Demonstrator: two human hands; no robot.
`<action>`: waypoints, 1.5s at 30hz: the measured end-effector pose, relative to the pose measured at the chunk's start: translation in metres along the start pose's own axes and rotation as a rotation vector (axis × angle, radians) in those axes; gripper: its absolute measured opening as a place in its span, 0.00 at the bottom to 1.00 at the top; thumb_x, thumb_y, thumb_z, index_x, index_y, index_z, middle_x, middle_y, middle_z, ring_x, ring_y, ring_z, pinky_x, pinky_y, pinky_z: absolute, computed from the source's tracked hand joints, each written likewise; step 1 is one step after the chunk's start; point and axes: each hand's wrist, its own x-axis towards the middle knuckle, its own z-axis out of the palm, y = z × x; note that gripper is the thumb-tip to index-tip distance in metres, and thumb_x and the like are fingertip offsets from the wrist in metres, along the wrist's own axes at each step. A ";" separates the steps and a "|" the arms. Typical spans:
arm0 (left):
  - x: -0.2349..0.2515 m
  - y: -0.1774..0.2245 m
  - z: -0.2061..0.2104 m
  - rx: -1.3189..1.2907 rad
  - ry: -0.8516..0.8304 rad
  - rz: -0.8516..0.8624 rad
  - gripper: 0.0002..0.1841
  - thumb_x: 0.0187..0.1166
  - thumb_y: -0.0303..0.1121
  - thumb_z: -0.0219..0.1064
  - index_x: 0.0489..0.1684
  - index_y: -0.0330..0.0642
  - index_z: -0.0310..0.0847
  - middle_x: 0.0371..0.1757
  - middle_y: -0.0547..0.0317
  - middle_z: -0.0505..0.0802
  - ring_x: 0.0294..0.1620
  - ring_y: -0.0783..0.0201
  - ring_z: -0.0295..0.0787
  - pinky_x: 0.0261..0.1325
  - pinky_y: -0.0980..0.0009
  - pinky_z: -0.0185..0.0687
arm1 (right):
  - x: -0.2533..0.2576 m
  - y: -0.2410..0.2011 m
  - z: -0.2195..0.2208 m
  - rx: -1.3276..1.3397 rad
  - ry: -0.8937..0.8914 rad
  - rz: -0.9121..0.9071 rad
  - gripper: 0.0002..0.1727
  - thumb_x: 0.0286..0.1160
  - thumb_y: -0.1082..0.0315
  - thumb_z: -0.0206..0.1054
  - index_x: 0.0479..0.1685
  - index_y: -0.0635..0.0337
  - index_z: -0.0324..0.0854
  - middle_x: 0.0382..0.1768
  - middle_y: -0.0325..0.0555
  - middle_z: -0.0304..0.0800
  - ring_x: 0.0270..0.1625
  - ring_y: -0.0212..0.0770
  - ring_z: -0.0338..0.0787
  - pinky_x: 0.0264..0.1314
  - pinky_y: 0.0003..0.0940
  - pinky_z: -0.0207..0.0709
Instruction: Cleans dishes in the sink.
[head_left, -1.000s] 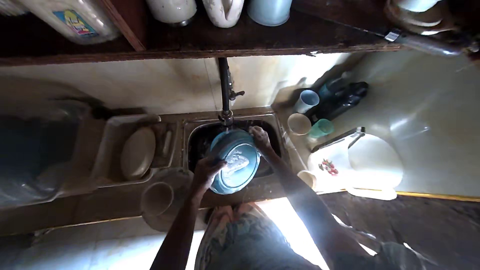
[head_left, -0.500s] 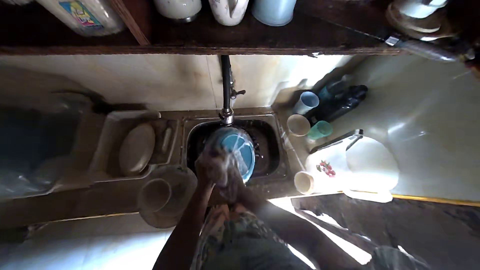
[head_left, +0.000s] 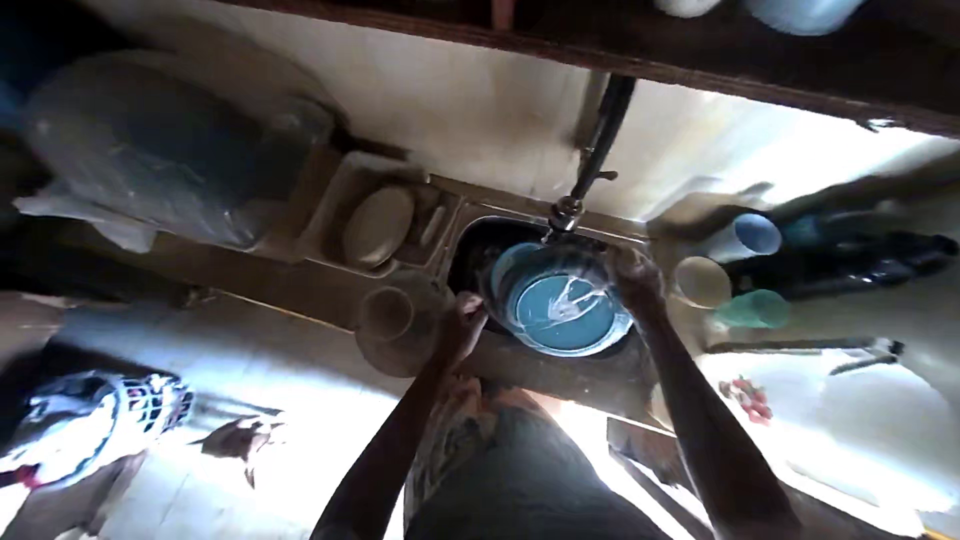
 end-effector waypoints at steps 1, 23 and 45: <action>-0.006 -0.015 -0.010 0.142 0.089 0.029 0.21 0.82 0.32 0.65 0.70 0.28 0.78 0.66 0.35 0.88 0.68 0.44 0.86 0.74 0.50 0.77 | -0.003 -0.011 -0.005 0.064 -0.061 -0.001 0.18 0.84 0.65 0.66 0.66 0.67 0.82 0.56 0.70 0.89 0.58 0.68 0.89 0.63 0.70 0.77; -0.025 -0.103 -0.060 0.792 0.137 -0.110 0.26 0.82 0.40 0.66 0.74 0.32 0.79 0.75 0.29 0.82 0.82 0.28 0.67 0.86 0.30 0.46 | -0.067 -0.080 0.187 0.036 -0.757 -0.651 0.19 0.83 0.57 0.65 0.59 0.63 0.89 0.71 0.62 0.84 0.77 0.60 0.80 0.84 0.55 0.68; 0.182 -0.031 0.110 0.809 -0.259 -0.096 0.34 0.82 0.36 0.68 0.82 0.24 0.61 0.77 0.26 0.77 0.79 0.37 0.74 0.79 0.47 0.71 | -0.218 0.126 -0.011 0.249 0.382 0.983 0.23 0.85 0.56 0.67 0.68 0.64 0.83 0.70 0.64 0.83 0.74 0.60 0.82 0.80 0.58 0.70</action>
